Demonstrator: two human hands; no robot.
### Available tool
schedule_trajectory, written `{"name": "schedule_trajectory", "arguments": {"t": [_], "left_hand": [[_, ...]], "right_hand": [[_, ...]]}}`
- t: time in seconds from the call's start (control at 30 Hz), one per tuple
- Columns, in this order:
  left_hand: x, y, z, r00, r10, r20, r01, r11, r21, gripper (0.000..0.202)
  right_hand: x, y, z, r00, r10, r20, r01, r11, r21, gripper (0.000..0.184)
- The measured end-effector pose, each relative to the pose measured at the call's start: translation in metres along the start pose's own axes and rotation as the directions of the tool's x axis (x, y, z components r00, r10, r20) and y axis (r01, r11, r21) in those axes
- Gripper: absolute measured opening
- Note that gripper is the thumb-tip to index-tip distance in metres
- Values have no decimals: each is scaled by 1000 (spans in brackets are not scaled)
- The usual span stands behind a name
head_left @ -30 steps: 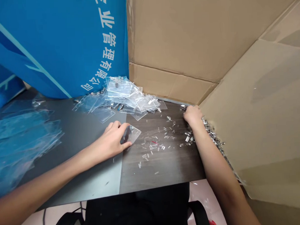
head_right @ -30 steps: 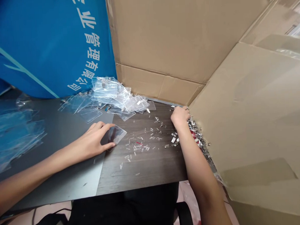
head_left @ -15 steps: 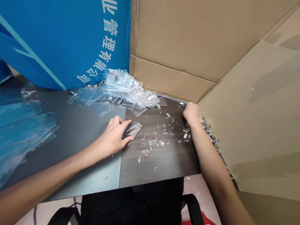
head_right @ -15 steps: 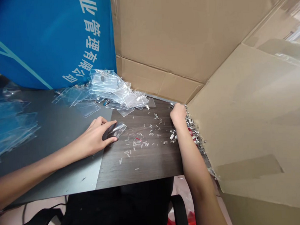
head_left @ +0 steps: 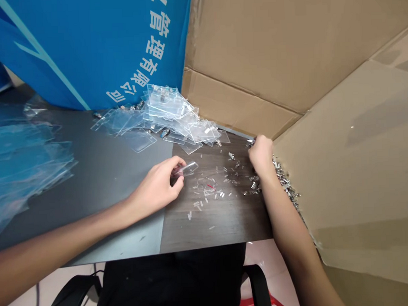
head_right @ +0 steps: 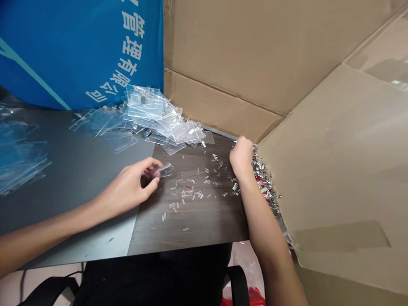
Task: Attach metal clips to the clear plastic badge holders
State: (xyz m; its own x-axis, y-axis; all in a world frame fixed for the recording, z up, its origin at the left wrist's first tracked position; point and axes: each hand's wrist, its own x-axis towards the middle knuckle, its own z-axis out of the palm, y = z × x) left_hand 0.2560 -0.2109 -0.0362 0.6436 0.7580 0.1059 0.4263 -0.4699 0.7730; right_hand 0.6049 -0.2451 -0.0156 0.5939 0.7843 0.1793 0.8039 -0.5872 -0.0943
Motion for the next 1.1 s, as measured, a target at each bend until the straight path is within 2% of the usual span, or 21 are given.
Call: {"name": "schedule_trajectory", "arguments": {"t": [0.1,0.17,0.27,0.33,0.43,0.53,0.6,0.63,0.67,0.73,0.83,0.9,0.97,1.1], "left_hand": [[3,4,-3,994,-105,32,110,968,-225,25],[5,5,-5,973,-183,141,226,884,-409,25],[9,8,-7,923,-191,335,366,710,-602,33],[11,8,-8,891,-143,432,412,656,-632,39],[12,5,-7,829,-76,554,469,633,-616,44],[13,3,-7,799,-84,596,515,608,-604,52],[12,3,-8,811,-100,577,510,603,-613,53],[12,3,-9,825,-105,556,497,604,-623,51],[12,3,-9,844,-114,524,478,603,-639,49],[12,4,-9,892,-154,426,429,589,-685,46],[14,4,-6,946,-247,208,315,566,-762,42],[15,3,-3,962,-265,74,222,589,-777,39],[15,2,-1,973,-229,-9,139,623,-770,36],[14,0,1,990,-140,-19,77,647,-759,36]], "right_hand": [[-12,-24,-3,993,-114,-34,118,985,127,59],[-26,-41,-2,956,-267,-119,292,878,380,55],[-50,-60,0,894,-399,-202,438,688,579,52],[-64,-68,0,854,-461,-241,496,582,644,48],[-81,-75,-3,790,-546,-278,550,431,716,48],[-94,-79,-8,690,-673,-266,564,269,781,38],[-100,-81,-10,629,-736,-249,568,217,794,27],[-103,-83,-11,618,-744,-253,579,213,787,24],[-104,-84,-10,623,-735,-265,591,221,776,25],[-106,-85,-9,675,-685,-276,578,256,775,28],[-105,-86,-4,760,-619,-196,460,301,836,28],[-104,-86,-2,767,-627,-133,393,295,871,27],[-103,-86,0,749,-656,-94,358,281,890,28],[-103,-85,1,739,-669,-81,355,284,891,28]]}}
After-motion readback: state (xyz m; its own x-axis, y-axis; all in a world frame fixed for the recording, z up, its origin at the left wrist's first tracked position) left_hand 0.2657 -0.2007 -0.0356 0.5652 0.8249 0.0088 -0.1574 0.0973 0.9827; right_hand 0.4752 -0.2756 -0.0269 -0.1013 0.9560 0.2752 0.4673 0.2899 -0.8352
